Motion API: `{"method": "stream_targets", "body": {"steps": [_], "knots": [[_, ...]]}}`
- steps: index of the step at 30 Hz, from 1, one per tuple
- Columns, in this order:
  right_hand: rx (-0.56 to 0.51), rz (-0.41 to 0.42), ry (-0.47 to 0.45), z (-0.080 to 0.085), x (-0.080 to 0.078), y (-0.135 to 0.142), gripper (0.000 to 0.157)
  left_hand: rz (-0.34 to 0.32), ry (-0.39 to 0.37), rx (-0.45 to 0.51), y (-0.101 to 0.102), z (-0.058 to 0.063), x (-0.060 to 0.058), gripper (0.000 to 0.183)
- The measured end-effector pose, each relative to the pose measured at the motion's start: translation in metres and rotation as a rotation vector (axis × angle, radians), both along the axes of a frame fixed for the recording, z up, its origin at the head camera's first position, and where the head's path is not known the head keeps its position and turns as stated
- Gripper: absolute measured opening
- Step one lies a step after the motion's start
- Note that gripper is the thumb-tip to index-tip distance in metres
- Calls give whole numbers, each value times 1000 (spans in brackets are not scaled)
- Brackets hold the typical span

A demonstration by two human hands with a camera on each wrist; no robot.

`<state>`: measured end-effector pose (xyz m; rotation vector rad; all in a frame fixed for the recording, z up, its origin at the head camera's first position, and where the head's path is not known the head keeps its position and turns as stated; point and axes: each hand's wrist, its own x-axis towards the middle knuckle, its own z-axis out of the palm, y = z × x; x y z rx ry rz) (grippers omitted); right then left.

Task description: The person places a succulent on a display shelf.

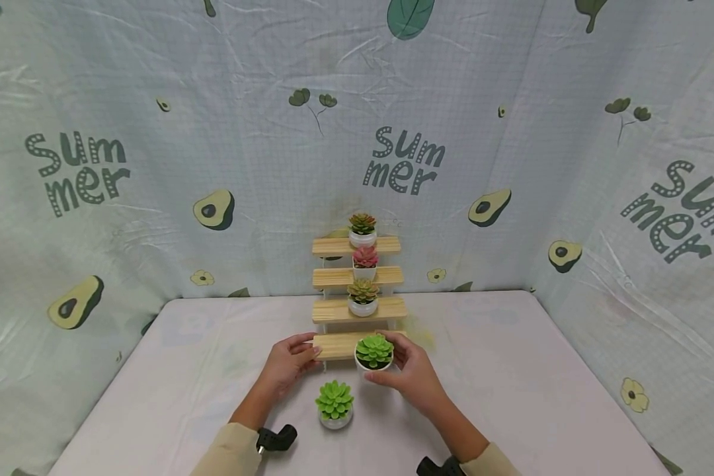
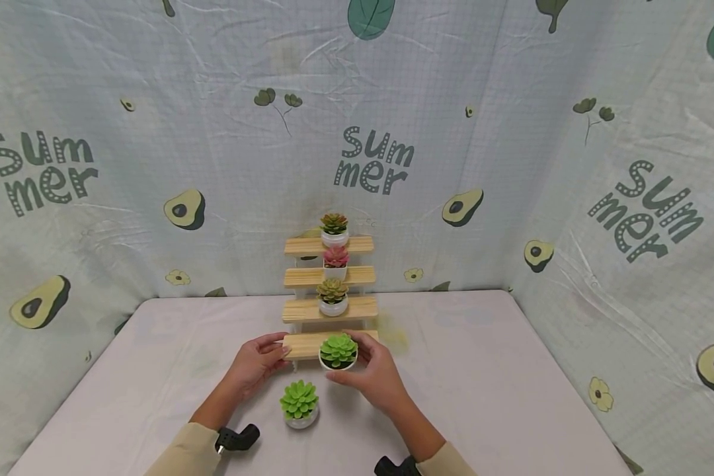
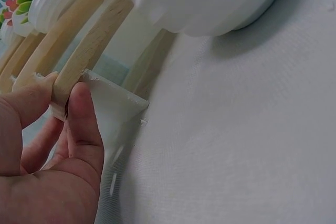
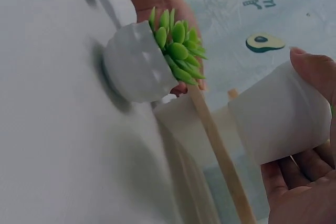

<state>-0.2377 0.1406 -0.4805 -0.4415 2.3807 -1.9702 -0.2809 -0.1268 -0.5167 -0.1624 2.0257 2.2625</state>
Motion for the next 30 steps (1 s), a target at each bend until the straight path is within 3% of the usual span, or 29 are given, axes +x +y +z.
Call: {"method": "stream_targets", "body": {"steps": [16, 30], "knots": [[-23, 24, 61, 9, -14, -21, 74, -3, 1, -4, 3, -1, -1, 41], [-79, 25, 49, 12, -26, -39, 78, 5, 4, -12, 0, -2, 0, 42]]}}
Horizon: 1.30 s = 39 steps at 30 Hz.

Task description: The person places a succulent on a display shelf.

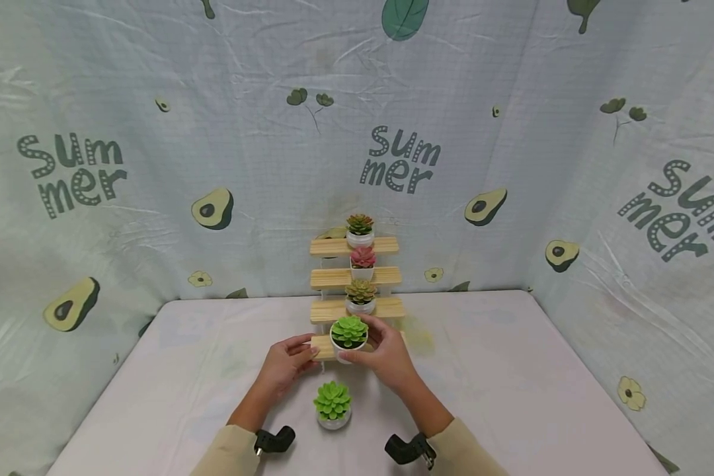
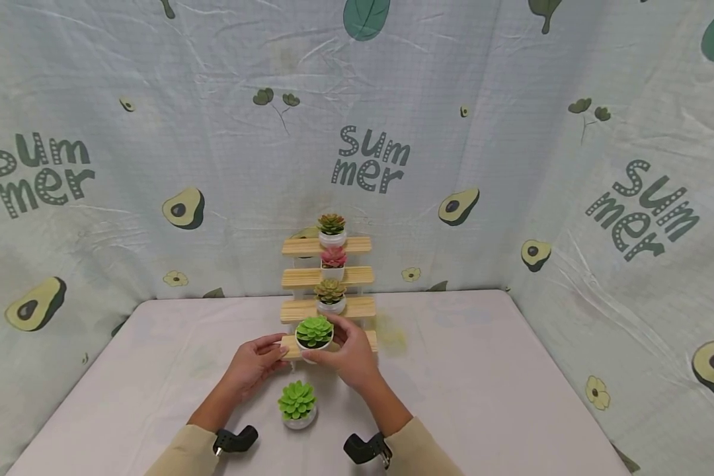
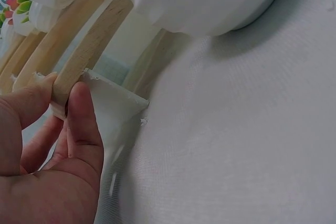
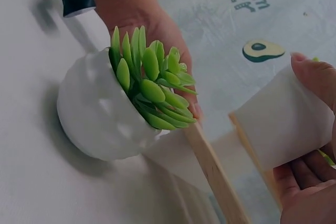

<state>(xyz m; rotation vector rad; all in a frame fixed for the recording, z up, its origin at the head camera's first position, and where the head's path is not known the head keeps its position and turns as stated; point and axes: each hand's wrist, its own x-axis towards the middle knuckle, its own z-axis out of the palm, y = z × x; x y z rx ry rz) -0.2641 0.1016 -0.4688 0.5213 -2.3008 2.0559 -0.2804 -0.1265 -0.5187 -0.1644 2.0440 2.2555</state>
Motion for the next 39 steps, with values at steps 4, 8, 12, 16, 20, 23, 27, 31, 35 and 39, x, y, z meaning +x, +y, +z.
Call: {"method": "stream_targets", "body": {"steps": [4, 8, 12, 16, 20, 23, 27, 31, 35, 39], "knots": [[-1, 12, 13, -1, -3, -4, 78, -1, -4, -3, 0, 0, 1, 41], [12, 5, 19, -3, -6, -8, 77, -7, -3, 1, -1, 0, 1, 41], [26, -11, 22, -4, -8, -12, 77, -14, 2, 1, -1, 1, 0, 42], [39, -21, 19, -5, -10, -15, 77, -17, 2, 3, -1, 2, 1, 42], [46, -31, 8, -6, -12, -18, 77, -14, -3, 12, -1, 2, 1, 42], [48, -44, -2, -7, -15, -20, 75, -15, -3, 13, -1, 2, 1, 42], [41, -44, -3, -9, -18, -23, 71, -23, 1, 11, -2, 2, 0, 42], [41, -41, -8, -8, -19, -27, 70, -28, 0, 13, -4, 1, 0, 43], [49, -46, -8, -10, -19, -31, 71, -32, -5, 21, -5, 0, -1, 43], [59, -58, 20, -12, -17, -34, 72, -45, -5, 27, -5, -1, -1, 44]]}}
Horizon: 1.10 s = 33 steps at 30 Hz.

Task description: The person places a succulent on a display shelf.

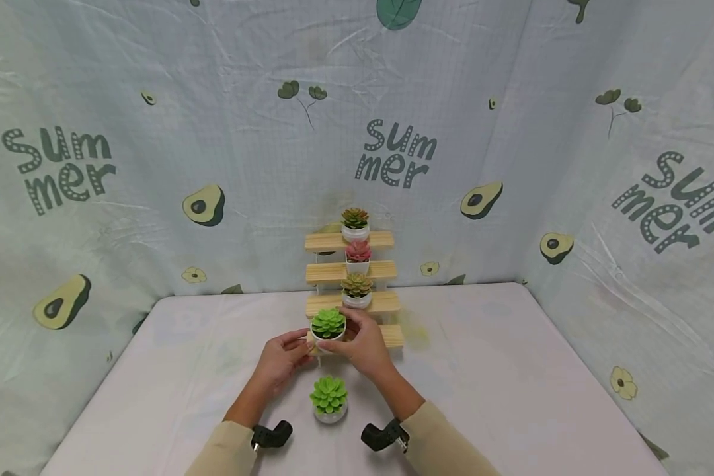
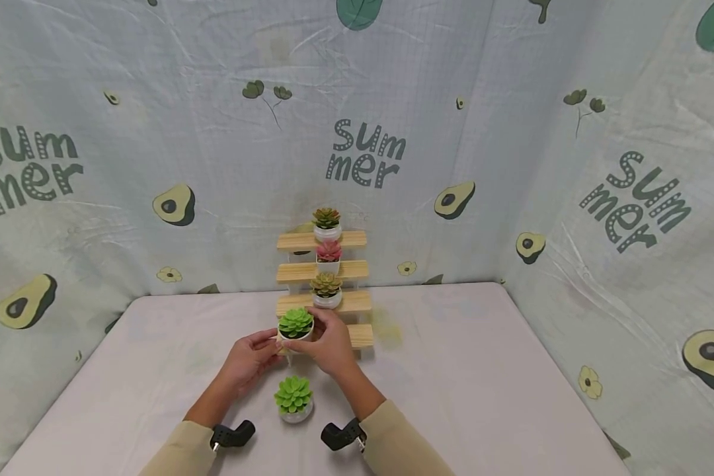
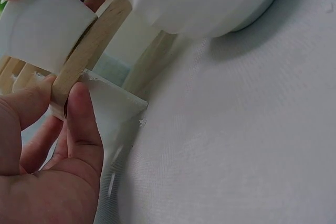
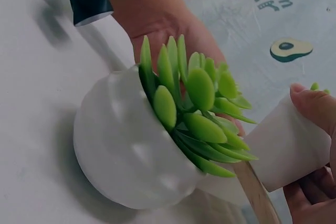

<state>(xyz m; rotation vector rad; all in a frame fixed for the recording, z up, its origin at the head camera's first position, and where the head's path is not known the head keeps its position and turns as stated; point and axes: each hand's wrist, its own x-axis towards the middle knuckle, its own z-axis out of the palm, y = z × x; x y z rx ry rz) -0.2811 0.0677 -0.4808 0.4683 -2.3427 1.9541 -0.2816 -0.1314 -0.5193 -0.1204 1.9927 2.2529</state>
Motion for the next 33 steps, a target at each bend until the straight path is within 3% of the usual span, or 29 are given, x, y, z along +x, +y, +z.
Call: {"method": "stream_targets", "body": {"steps": [25, 33], "knots": [[50, -135, 26, -1, 11, -9, 76, 16, 5, 4, 2, 3, 4, 42], [30, -144, 13, -3, 11, -9, 77, 13, 9, -3, 2, 2, 3, 42]]}}
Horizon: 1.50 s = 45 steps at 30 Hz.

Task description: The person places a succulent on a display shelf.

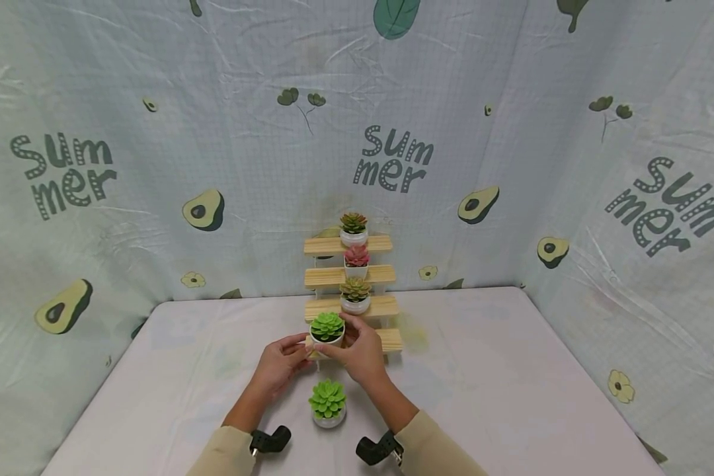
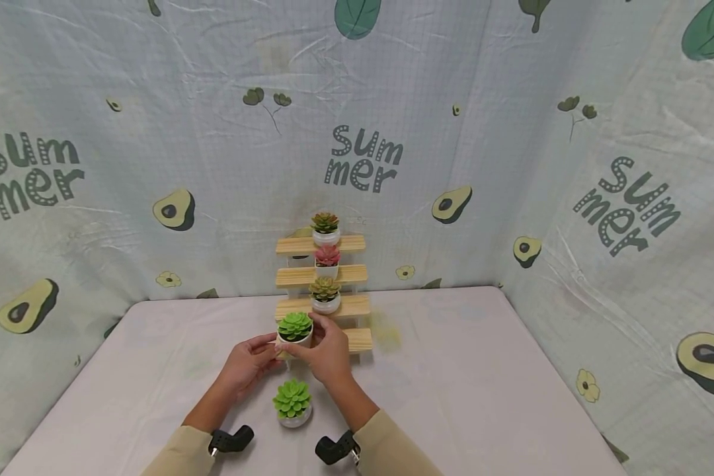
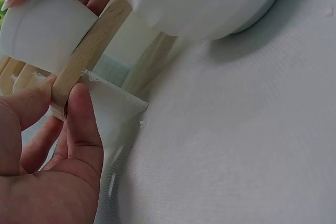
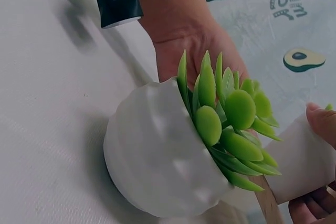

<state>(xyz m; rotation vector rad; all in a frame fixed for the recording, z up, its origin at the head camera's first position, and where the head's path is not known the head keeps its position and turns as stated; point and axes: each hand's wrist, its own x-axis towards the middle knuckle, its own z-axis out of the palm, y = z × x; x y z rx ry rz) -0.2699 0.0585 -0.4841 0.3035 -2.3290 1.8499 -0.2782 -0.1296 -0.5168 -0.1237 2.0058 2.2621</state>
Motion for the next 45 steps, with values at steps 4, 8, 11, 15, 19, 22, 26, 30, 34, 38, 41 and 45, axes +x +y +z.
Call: {"method": "stream_targets", "body": {"steps": [4, 8, 11, 15, 19, 22, 26, 30, 34, 38, 41, 45], "knots": [[-7, 8, -12, 0, 2, 1, 78, 4, 1, 3, -1, -1, 0, 42], [-25, 21, -5, -1, 6, 4, 78, 2, 6, 4, -1, -2, -1, 42], [-54, 30, -10, -1, 10, 9, 75, -3, 4, -2, -1, -3, -2, 42], [-86, 29, -26, -3, 15, 17, 71, 0, -3, -19, -1, -3, -5, 42], [-111, 9, -53, -9, 23, 24, 69, 4, -6, -31, -1, -5, -6, 40], [-120, -4, -85, -14, 33, 27, 67, 3, -14, -29, -2, -5, -6, 40], [-105, 32, -121, -19, 47, 30, 63, 0, -11, -23, -3, -5, -6, 41], [-86, 128, -138, -23, 58, 33, 68, -8, 0, -17, -3, -3, -6, 41], [-33, 196, -154, -28, 63, 37, 72, -15, 2, -16, -2, -1, -7, 40], [21, 223, -191, -31, 66, 39, 72, -18, 2, -9, -2, -1, -7, 40], [44, 246, -212, -32, 67, 39, 73, -16, 2, -7, -2, -1, -8, 40], [66, 284, -229, -33, 68, 40, 70, -11, 2, -5, -2, -2, -8, 40]]}}
